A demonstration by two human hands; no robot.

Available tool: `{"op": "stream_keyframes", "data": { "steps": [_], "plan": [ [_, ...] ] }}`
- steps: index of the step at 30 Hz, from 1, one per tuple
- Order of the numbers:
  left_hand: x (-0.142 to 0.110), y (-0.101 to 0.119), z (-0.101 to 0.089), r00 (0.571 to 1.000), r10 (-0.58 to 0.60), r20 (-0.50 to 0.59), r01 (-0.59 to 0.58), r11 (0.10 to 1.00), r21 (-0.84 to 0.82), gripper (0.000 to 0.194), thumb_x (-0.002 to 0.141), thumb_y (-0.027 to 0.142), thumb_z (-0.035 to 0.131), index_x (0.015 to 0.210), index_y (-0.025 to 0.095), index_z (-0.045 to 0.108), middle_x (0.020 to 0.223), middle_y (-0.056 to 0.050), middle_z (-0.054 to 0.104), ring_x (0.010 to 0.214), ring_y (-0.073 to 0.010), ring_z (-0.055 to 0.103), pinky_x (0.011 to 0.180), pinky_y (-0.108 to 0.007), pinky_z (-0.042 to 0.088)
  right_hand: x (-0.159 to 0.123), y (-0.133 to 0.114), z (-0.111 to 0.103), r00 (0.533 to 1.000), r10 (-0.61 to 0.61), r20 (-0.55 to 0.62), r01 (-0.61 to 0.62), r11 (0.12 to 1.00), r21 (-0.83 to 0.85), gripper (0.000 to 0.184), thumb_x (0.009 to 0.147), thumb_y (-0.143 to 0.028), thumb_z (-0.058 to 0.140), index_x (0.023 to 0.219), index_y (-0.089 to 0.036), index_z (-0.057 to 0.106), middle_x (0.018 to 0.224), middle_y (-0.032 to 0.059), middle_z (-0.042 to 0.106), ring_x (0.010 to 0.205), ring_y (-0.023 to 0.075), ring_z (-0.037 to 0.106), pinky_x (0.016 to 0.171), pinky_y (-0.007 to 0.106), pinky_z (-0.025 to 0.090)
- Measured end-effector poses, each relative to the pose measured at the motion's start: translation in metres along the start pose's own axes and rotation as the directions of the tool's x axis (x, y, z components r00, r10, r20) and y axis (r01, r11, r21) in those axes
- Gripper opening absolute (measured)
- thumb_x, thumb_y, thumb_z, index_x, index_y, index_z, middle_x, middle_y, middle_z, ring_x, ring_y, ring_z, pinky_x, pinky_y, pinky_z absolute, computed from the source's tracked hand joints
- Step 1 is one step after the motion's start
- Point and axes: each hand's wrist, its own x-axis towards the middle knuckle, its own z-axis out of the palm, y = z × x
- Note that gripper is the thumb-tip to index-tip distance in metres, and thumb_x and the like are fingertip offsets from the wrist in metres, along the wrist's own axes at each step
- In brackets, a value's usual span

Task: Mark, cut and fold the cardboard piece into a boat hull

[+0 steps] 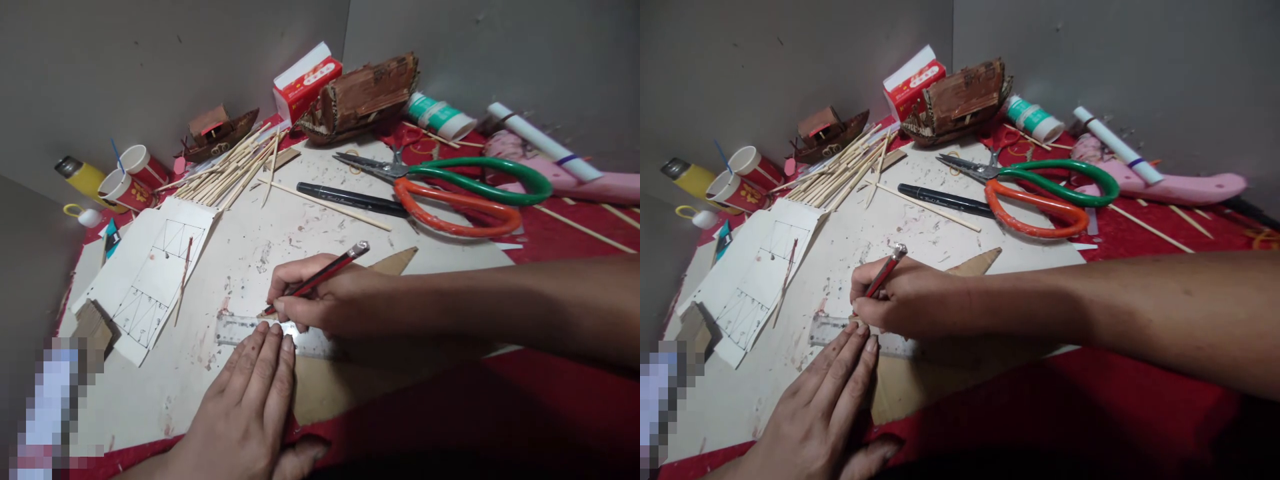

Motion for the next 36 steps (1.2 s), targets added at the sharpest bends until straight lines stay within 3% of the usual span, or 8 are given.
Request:
{"op": "stream_keyframes", "data": {
  "steps": [9, 25, 36],
  "plan": [
    [0.000, -0.001, 0.000, 1.000, -0.009, 0.001, 0.009, 1.000, -0.005, 0.067, 0.092, 0.058, 0.046, 0.120, 0.000, 0.061, 0.123, -0.021, 0.069, 0.115, -0.0339, 0.065, 0.090, -0.039, 0.056, 0.003, -0.005, -0.002, 0.998, -0.004, 0.067, 0.005, 1.000, -0.016, 0.009, 0.081, -0.013, 0.054, 0.079, -0.018, 0.062, 0.072, -0.0031, 0.062, 0.070, 0.0113, 0.054, 0.061, 0.019, 0.041],
    [-0.001, -0.002, -0.002, 1.000, 0.014, 0.028, -0.014, 1.000, -0.017, 0.073, 0.088, 0.061, 0.053, 0.121, -0.004, 0.059, 0.124, -0.027, 0.066, 0.119, -0.0375, 0.062, 0.089, -0.042, 0.057, -0.004, -0.012, -0.007, 0.998, 0.067, 0.002, -0.067, 0.990, -0.126, 0.014, 0.079, -0.011, 0.051, 0.074, -0.016, 0.063, 0.059, -0.0028, 0.064, 0.055, 0.0104, 0.053, 0.053, 0.021, 0.038],
    [0.000, -0.001, -0.003, 0.999, 0.005, 0.036, -0.004, 1.000, -0.018, 0.071, 0.088, 0.059, 0.053, 0.121, -0.003, 0.059, 0.126, -0.026, 0.065, 0.117, -0.0377, 0.063, 0.087, -0.042, 0.058, -0.015, -0.011, -0.021, 0.991, -0.098, 0.091, 0.114, 0.974, -0.198, 0.014, 0.082, -0.009, 0.049, 0.073, -0.017, 0.057, 0.069, -0.0022, 0.059, 0.067, 0.0112, 0.052, 0.062, 0.021, 0.039]
  ]
}}
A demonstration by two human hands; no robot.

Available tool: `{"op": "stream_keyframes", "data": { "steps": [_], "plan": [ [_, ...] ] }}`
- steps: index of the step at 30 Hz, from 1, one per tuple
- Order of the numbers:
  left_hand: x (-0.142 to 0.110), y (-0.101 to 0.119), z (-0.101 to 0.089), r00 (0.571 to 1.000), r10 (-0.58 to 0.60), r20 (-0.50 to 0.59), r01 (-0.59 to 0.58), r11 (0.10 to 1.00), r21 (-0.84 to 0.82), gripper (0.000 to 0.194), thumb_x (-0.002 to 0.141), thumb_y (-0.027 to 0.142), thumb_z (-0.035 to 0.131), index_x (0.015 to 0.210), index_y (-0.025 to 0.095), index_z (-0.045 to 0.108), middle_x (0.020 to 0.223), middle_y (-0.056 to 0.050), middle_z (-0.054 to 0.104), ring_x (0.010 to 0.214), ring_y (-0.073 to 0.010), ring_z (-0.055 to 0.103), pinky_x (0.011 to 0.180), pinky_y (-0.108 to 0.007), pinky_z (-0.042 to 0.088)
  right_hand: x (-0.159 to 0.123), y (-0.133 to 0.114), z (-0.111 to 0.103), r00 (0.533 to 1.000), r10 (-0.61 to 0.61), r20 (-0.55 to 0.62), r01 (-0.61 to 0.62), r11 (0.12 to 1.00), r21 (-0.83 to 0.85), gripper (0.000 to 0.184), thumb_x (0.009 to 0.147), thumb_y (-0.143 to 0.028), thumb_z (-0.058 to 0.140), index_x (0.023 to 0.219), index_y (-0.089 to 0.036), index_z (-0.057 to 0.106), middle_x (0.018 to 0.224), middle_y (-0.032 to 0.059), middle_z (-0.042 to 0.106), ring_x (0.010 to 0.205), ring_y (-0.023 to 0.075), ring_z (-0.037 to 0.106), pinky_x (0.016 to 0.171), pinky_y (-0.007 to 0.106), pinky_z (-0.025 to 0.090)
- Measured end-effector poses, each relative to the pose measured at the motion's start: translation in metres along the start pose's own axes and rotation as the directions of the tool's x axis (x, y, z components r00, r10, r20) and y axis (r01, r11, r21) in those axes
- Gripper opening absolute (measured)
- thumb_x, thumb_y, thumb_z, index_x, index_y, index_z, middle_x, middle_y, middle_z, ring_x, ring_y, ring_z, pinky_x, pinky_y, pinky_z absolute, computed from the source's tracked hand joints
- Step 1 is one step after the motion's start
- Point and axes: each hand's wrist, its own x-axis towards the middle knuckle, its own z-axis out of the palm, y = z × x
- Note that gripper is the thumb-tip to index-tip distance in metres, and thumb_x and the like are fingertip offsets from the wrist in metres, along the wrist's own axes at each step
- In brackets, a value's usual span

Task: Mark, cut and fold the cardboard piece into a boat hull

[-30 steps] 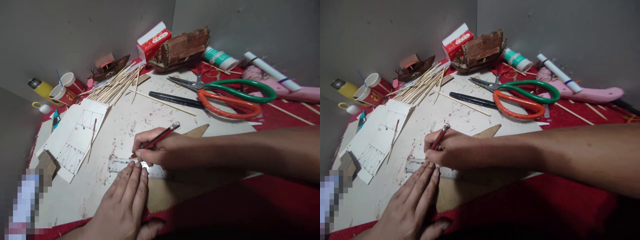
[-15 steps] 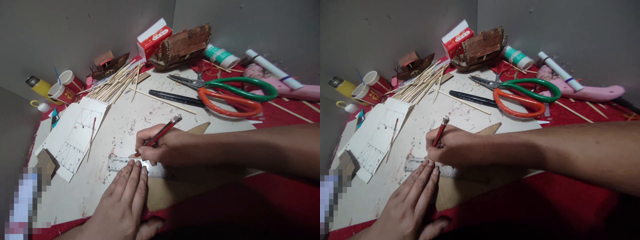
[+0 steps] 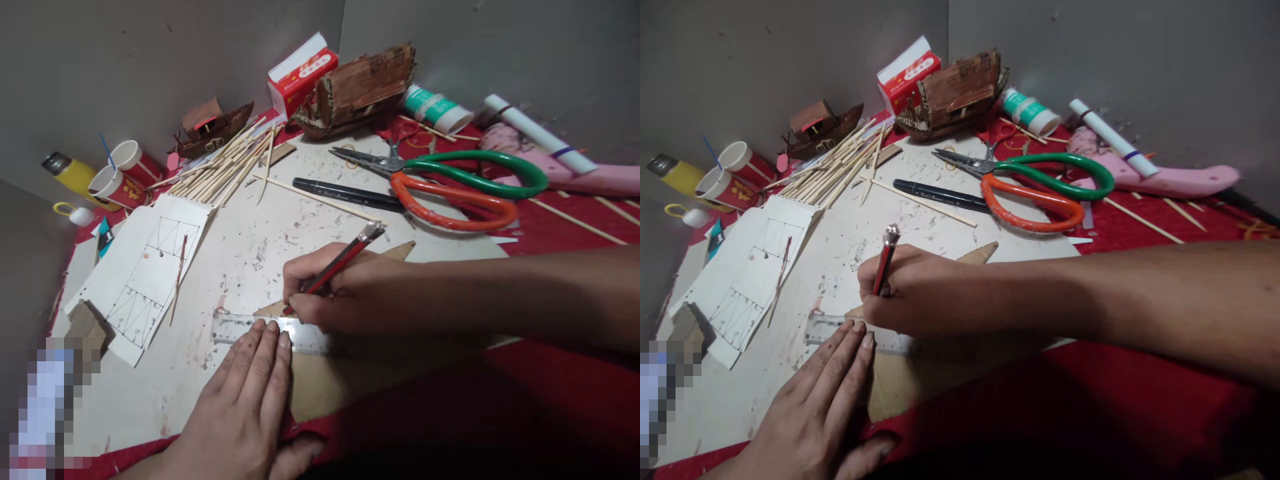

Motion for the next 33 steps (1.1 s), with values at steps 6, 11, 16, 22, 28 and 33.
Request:
{"op": "stream_keyframes", "data": {
  "steps": [6, 11, 16, 22, 28, 33],
  "plan": [
    [-0.001, -0.001, 0.002, 1.000, 0.007, 0.002, -0.007, 1.000, 0.019, 0.073, 0.088, 0.061, 0.051, 0.121, -0.003, 0.059, 0.125, -0.026, 0.066, 0.117, -0.0368, 0.063, 0.087, -0.041, 0.058, -0.004, -0.003, -0.003, 0.999, 0.037, 0.016, -0.037, 0.999, -0.004, 0.017, 0.079, -0.009, 0.050, 0.065, -0.019, 0.047, 0.063, -0.0048, 0.049, 0.061, 0.0106, 0.046, 0.059, 0.022, 0.037],
    [0.001, 0.000, 0.002, 1.000, 0.008, -0.001, -0.008, 1.000, 0.023, 0.074, 0.087, 0.062, 0.052, 0.122, -0.003, 0.059, 0.124, -0.026, 0.066, 0.117, -0.0367, 0.063, 0.086, -0.041, 0.058, -0.011, -0.002, -0.003, 0.997, 0.074, 0.003, -0.073, 0.997, -0.018, 0.015, 0.079, -0.013, 0.051, 0.066, -0.020, 0.048, 0.061, -0.0042, 0.052, 0.060, 0.0114, 0.048, 0.054, 0.022, 0.036],
    [0.002, 0.000, 0.001, 1.000, 0.008, 0.000, -0.008, 0.999, 0.032, 0.074, 0.087, 0.061, 0.052, 0.122, -0.003, 0.059, 0.125, -0.026, 0.066, 0.117, -0.0362, 0.063, 0.086, -0.040, 0.058, -0.014, -0.001, -0.003, 0.995, 0.096, -0.007, -0.096, 0.995, -0.039, 0.013, 0.080, -0.014, 0.051, 0.067, -0.019, 0.052, 0.060, -0.0032, 0.055, 0.057, 0.0114, 0.047, 0.051, 0.022, 0.035],
    [0.001, 0.000, 0.001, 1.000, 0.011, -0.008, -0.011, 0.999, 0.035, 0.074, 0.087, 0.062, 0.052, 0.121, -0.003, 0.059, 0.124, -0.026, 0.066, 0.116, -0.0367, 0.064, 0.087, -0.041, 0.058, -0.016, -0.002, -0.004, 0.995, 0.094, -0.030, -0.096, 0.991, -0.091, 0.015, 0.079, -0.017, 0.052, 0.065, -0.020, 0.051, 0.058, -0.0036, 0.053, 0.055, 0.0112, 0.044, 0.049, 0.024, 0.033],
    [0.000, 0.001, 0.003, 1.000, -0.008, -0.027, 0.009, 1.000, 0.019, 0.069, 0.088, 0.059, 0.053, 0.120, -0.001, 0.061, 0.123, -0.025, 0.067, 0.116, -0.0352, 0.064, 0.089, -0.039, 0.057, -0.020, 0.001, -0.003, 0.993, 0.102, -0.057, -0.107, 0.991, -0.082, 0.017, 0.077, -0.015, 0.053, 0.062, -0.020, 0.047, 0.054, -0.0047, 0.048, 0.052, 0.0103, 0.040, 0.046, 0.023, 0.031],
    [0.000, 0.000, 0.003, 1.000, -0.004, -0.020, 0.004, 1.000, 0.028, 0.071, 0.087, 0.061, 0.052, 0.120, -0.001, 0.061, 0.124, -0.024, 0.067, 0.117, -0.0355, 0.063, 0.089, -0.039, 0.057, -0.023, 0.004, -0.003, 0.993, 0.095, -0.071, -0.101, 0.991, -0.089, 0.016, 0.076, -0.016, 0.054, 0.062, -0.020, 0.047, 0.055, -0.0032, 0.050, 0.052, 0.0109, 0.041, 0.046, 0.024, 0.030]
  ]
}}
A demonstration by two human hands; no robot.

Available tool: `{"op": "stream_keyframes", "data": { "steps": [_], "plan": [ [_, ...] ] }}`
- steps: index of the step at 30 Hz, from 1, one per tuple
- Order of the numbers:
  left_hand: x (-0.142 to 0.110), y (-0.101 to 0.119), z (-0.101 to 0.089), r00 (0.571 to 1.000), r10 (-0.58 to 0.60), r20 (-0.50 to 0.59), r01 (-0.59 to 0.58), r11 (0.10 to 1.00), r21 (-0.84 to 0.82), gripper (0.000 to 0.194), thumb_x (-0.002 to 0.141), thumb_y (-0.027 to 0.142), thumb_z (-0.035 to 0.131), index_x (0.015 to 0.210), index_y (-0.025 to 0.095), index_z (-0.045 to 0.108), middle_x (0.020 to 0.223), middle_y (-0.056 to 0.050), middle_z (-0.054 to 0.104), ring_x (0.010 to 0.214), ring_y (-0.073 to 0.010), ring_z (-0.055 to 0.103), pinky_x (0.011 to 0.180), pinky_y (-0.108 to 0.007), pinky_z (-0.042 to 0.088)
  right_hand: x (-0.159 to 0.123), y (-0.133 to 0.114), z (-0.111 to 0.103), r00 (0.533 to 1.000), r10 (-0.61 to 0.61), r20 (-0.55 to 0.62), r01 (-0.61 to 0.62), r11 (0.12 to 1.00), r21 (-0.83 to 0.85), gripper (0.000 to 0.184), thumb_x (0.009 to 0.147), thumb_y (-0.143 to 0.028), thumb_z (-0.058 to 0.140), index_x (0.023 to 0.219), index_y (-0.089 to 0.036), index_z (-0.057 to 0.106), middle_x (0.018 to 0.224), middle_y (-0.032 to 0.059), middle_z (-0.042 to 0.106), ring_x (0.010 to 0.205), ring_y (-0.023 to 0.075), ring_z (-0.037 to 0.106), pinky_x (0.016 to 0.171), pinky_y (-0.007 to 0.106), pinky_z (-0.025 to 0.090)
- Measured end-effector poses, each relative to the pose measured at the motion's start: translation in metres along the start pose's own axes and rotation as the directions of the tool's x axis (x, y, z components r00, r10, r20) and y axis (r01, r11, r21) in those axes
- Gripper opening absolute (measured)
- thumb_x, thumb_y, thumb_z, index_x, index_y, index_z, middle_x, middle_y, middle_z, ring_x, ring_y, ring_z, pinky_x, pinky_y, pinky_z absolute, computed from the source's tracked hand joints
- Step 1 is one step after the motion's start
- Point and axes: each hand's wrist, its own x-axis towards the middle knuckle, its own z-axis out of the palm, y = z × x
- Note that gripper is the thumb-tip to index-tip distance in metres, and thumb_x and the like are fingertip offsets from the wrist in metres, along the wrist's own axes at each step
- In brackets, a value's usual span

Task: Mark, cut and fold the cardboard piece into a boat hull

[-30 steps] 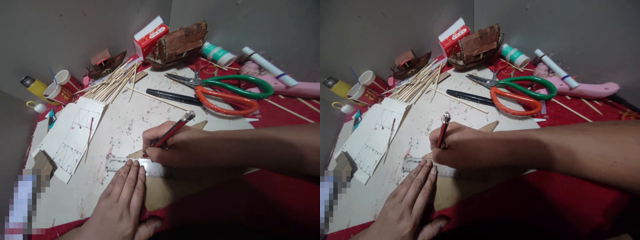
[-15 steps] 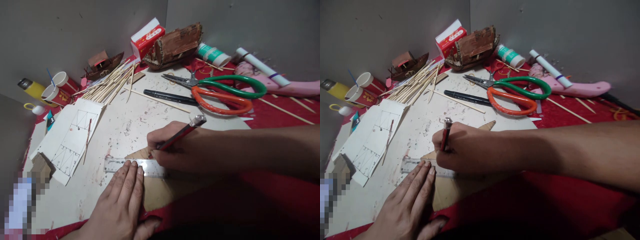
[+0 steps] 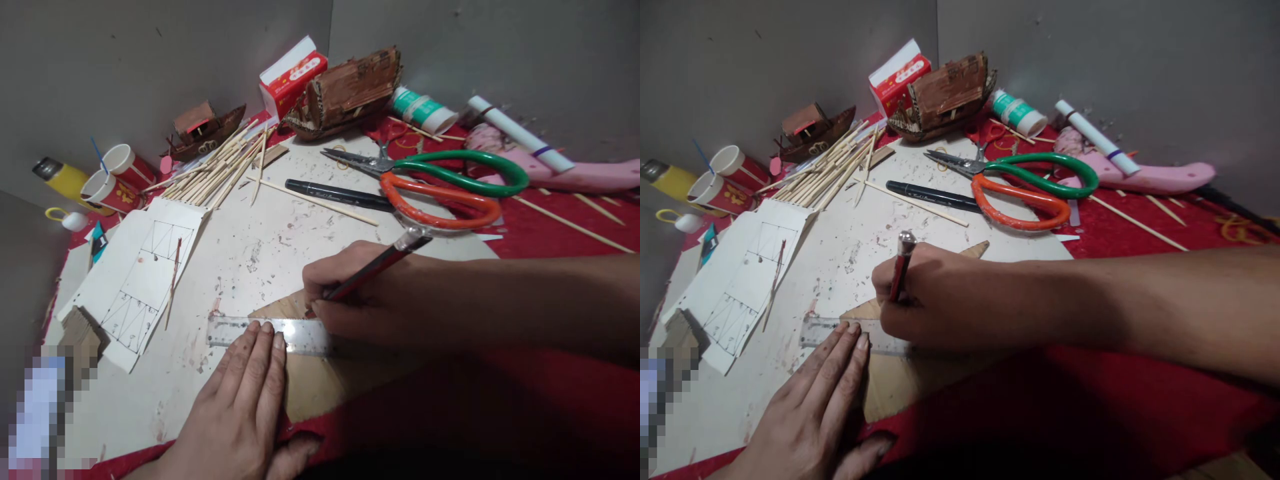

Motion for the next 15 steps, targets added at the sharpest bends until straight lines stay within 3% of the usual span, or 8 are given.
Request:
{"op": "stream_keyframes", "data": {
  "steps": [5, 10, 15],
  "plan": [
    [0.000, 0.000, -0.001, 1.000, 0.011, 0.005, -0.011, 1.000, 0.003, 0.072, 0.087, 0.060, 0.053, 0.120, -0.003, 0.060, 0.123, -0.026, 0.067, 0.116, -0.0362, 0.064, 0.087, -0.040, 0.058, -0.002, 0.000, 0.000, 1.000, 0.000, -0.027, -0.001, 0.999, -0.045, 0.019, 0.079, -0.015, 0.051, 0.062, -0.020, 0.043, 0.055, -0.0046, 0.046, 0.052, 0.0096, 0.038, 0.049, 0.024, 0.029],
    [0.002, 0.001, -0.001, 1.000, 0.020, 0.009, -0.020, 1.000, -0.002, 0.073, 0.086, 0.061, 0.054, 0.119, -0.004, 0.060, 0.122, -0.027, 0.067, 0.114, -0.0376, 0.065, 0.083, -0.041, 0.060, -0.003, -0.001, -0.002, 1.000, 0.006, 0.020, -0.005, 0.999, -0.051, 0.018, 0.082, -0.017, 0.050, 0.065, -0.020, 0.045, 0.058, -0.0046, 0.049, 0.055, 0.0096, 0.040, 0.050, 0.023, 0.032],
    [0.001, 0.000, -0.001, 1.000, 0.011, 0.000, -0.011, 1.000, -0.014, 0.073, 0.086, 0.061, 0.054, 0.120, -0.004, 0.060, 0.123, -0.027, 0.066, 0.115, -0.0375, 0.064, 0.084, -0.041, 0.060, -0.011, 0.001, -0.008, 1.000, -0.021, -0.004, 0.021, 1.000, -0.019, 0.017, 0.087, -0.019, 0.050, 0.072, -0.020, 0.058, 0.064, -0.0019, 0.060, 0.059, 0.0121, 0.050, 0.053, 0.025, 0.038]
  ]
}}
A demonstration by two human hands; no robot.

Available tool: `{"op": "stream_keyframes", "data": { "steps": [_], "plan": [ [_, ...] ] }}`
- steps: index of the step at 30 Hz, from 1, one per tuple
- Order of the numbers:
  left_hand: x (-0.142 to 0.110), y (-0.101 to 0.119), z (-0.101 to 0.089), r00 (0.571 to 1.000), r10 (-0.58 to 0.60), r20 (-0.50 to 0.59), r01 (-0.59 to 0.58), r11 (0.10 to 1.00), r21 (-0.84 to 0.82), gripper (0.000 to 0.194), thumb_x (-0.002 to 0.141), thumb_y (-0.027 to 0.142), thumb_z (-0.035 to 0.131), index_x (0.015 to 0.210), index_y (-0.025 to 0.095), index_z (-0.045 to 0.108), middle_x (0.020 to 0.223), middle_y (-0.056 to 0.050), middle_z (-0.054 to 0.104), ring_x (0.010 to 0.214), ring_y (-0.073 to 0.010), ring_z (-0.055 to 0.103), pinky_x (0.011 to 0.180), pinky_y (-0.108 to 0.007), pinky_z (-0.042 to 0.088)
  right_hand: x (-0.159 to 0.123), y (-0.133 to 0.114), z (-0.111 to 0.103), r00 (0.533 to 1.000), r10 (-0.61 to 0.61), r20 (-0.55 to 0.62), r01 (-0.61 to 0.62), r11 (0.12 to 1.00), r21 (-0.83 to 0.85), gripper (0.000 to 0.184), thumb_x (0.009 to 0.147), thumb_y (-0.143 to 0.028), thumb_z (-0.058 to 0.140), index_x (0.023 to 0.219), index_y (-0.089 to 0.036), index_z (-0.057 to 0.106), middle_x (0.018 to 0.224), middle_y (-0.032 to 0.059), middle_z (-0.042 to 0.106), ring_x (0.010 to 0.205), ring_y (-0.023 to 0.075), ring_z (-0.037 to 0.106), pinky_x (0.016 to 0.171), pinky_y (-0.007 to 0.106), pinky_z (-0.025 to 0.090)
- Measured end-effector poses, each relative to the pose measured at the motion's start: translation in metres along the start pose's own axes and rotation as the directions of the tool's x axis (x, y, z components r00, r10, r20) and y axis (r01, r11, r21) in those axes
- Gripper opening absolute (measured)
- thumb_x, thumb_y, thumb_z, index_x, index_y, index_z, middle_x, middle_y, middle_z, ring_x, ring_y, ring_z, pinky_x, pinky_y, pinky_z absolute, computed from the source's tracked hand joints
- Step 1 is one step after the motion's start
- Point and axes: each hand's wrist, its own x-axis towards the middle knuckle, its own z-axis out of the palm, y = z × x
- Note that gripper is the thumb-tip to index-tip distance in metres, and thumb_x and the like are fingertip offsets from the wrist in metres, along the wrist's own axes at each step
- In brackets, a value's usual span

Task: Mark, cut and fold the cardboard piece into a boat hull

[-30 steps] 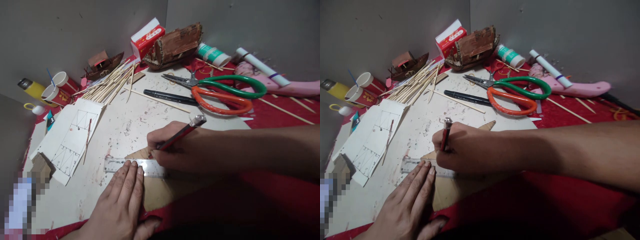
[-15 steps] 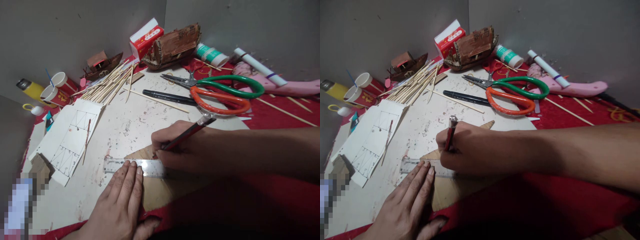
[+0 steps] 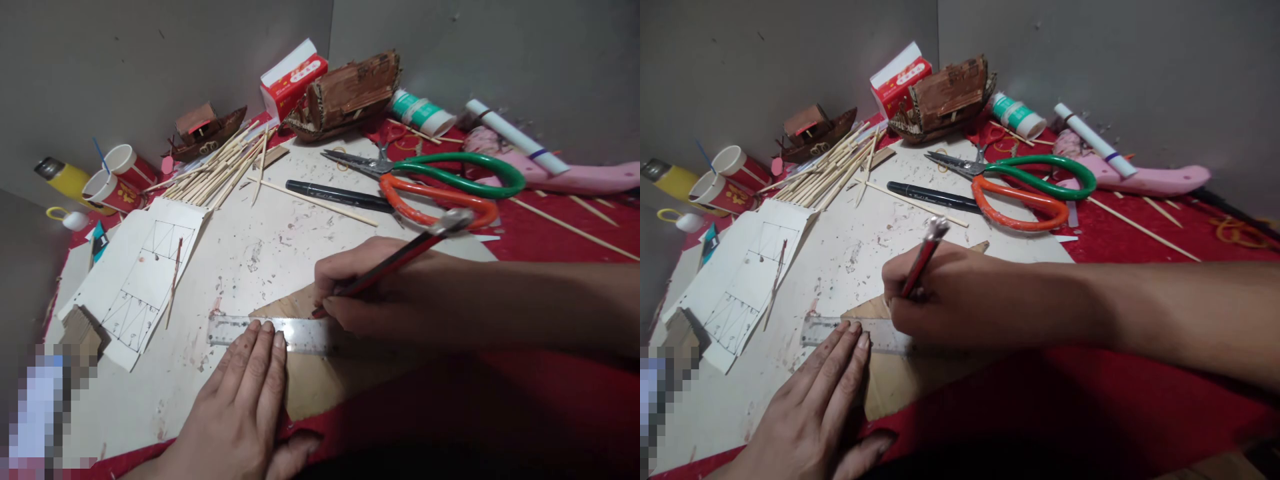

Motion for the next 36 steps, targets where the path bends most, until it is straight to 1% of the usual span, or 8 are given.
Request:
{"op": "stream_keyframes", "data": {
  "steps": [5, 7, 9, 13, 17, 21, 27, 36],
  "plan": [
    [-0.002, 0.000, -0.002, 0.999, -0.027, -0.024, 0.026, 0.998, -0.052, 0.065, 0.090, 0.055, 0.053, 0.119, -0.002, 0.061, 0.123, -0.024, 0.068, 0.115, -0.0358, 0.065, 0.086, -0.041, 0.059, -0.010, 0.006, -0.002, 0.975, -0.052, -0.216, 0.095, 0.976, 0.196, 0.023, 0.096, -0.030, 0.047, 0.099, -0.022, 0.068, 0.079, 0.0016, 0.073, 0.069, 0.0151, 0.068, 0.060, 0.024, 0.051],
    [-0.003, 0.001, -0.003, 0.998, -0.033, -0.060, 0.029, 0.997, -0.067, 0.057, 0.091, 0.051, 0.054, 0.117, 0.000, 0.063, 0.119, -0.021, 0.070, 0.113, -0.0342, 0.066, 0.086, -0.041, 0.059, -0.009, 0.011, -0.001, 0.961, -0.048, -0.272, 0.095, 0.982, 0.161, 0.029, 0.098, -0.033, 0.045, 0.111, -0.021, 0.068, 0.087, 0.0031, 0.076, 0.074, 0.0169, 0.071, 0.065, 0.026, 0.054],
    [-0.003, 0.002, -0.004, 0.995, -0.036, -0.091, 0.029, 0.996, -0.082, 0.050, 0.093, 0.046, 0.055, 0.113, 0.001, 0.064, 0.116, -0.019, 0.072, 0.111, -0.0328, 0.068, 0.087, -0.040, 0.059, -0.006, 0.018, 0.001, 0.946, -0.140, -0.293, 0.148, 0.989, 0.003, 0.033, 0.098, -0.033, 0.043, 0.112, -0.019, 0.069, 0.093, 0.0053, 0.076, 0.083, 0.0196, 0.072, 0.072, 0.029, 0.055],
    [-0.004, 0.004, -0.005, 0.992, -0.035, -0.122, 0.022, 0.993, -0.113, 0.041, 0.094, 0.039, 0.057, 0.110, 0.003, 0.066, 0.112, -0.017, 0.074, 0.107, -0.0309, 0.070, 0.085, -0.039, 0.060, -0.002, 0.033, 0.000, 0.917, -0.373, -0.138, 0.319, 0.898, -0.303, 0.036, 0.095, -0.036, 0.052, 0.122, -0.017, 0.065, 0.112, 0.0112, 0.072, 0.104, 0.0262, 0.067, 0.086, 0.036, 0.052],
    [-0.005, 0.005, -0.003, 0.991, -0.018, -0.131, -0.001, 0.989, -0.145, 0.037, 0.092, 0.034, 0.061, 0.111, 0.003, 0.067, 0.111, -0.017, 0.074, 0.104, -0.0306, 0.071, 0.084, -0.040, 0.062, -0.004, 0.042, -0.003, 0.933, -0.358, 0.030, 0.336, 0.840, -0.425, 0.053, 0.084, -0.039, 0.069, 0.131, -0.018, 0.058, 0.118, 0.0137, 0.069, 0.106, 0.0312, 0.065, 0.087, 0.042, 0.050],
    [-0.006, 0.006, -0.002, 0.990, -0.042, -0.136, 0.019, 0.986, -0.168, 0.036, 0.091, 0.032, 0.064, 0.113, 0.004, 0.067, 0.111, -0.017, 0.075, 0.103, -0.0300, 0.072, 0.083, -0.040, 0.062, -0.007, 0.043, -0.003, 0.938, -0.339, 0.065, 0.332, 0.835, -0.438, 0.058, 0.078, -0.037, 0.074, 0.132, -0.024, 0.057, 0.118, 0.0103, 0.068, 0.103, 0.0317, 0.064, 0.084, 0.042, 0.049],
    [-0.007, 0.001, -0.003, 0.994, -0.069, -0.087, 0.052, 0.983, -0.177, 0.043, 0.090, 0.034, 0.064, 0.118, 0.002, 0.064, 0.118, -0.023, 0.070, 0.104, -0.0332, 0.069, 0.079, -0.044, 0.063, -0.008, 0.041, -0.003, 0.945, -0.321, 0.064, 0.315, 0.836, -0.449, 0.056, 0.076, -0.039, 0.076, 0.128, -0.024, 0.060, 0.109, 0.0101, 0.070, 0.095, 0.0310, 0.065, 0.079, 0.043, 0.050],
    [-0.008, 0.002, -0.002, 0.989, -0.112, -0.096, 0.086, 0.968, -0.236, 0.048, 0.088, 0.035, 0.066, 0.119, -0.001, 0.061, 0.103, -0.021, 0.070, 0.101, -0.0336, 0.063, 0.081, -0.050, 0.060, -0.015, 0.043, 0.001, 0.968, -0.242, 0.072, 0.252, 0.907, -0.338, 0.067, 0.070, -0.032, 0.082, 0.133, -0.018, 0.061, 0.126, 0.0143, 0.068, 0.110, 0.0347, 0.066, 0.089, 0.042, 0.053]
  ]
}}
